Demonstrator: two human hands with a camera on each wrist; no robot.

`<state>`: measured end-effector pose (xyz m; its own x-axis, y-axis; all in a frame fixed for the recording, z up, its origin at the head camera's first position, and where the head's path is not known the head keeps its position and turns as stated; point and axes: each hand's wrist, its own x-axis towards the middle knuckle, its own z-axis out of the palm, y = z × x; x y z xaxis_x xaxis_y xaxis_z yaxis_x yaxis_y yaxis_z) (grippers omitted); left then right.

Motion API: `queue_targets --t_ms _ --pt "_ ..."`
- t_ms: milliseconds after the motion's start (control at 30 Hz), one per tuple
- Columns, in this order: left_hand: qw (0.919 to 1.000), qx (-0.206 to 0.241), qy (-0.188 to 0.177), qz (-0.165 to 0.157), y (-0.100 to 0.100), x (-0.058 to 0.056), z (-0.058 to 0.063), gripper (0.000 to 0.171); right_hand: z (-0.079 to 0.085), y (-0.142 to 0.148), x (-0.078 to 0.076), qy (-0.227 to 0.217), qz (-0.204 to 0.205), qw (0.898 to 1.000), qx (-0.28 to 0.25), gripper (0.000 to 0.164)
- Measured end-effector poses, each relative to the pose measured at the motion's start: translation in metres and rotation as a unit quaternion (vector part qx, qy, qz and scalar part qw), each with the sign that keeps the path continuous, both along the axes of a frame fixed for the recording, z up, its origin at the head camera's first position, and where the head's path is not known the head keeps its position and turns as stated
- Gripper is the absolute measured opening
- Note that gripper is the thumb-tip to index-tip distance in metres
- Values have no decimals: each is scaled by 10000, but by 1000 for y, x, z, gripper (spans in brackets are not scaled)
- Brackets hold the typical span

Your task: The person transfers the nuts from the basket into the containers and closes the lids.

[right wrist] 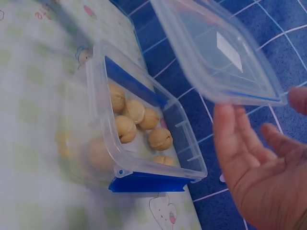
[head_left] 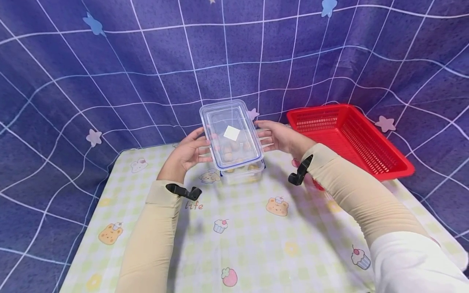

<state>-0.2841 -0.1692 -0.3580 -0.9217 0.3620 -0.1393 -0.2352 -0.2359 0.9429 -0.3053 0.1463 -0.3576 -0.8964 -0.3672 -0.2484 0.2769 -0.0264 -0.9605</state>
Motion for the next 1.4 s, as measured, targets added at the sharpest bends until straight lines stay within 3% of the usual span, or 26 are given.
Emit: queue_targets --t_ms 233,533,700,1067,1400 --pt "9982 -377 446 108 0 -1 3 70 2 1 -3 -114 -140 9998 31 63" --pt "9948 -687 684 318 -1 -2 2 74 2 7 -5 -578 -355 9962 -547 91" --pt "9934 -658 799 490 -1 -4 -1 75 0 8 -6 -786 -234 9940 -721 94" --pt "9858 -704 1036 1116 1 -6 -4 71 -2 4 -3 -791 -252 9930 -845 94" --pt "9832 -824 1236 1058 0 -5 -4 67 0 -4 0 -770 80 9933 -853 92"
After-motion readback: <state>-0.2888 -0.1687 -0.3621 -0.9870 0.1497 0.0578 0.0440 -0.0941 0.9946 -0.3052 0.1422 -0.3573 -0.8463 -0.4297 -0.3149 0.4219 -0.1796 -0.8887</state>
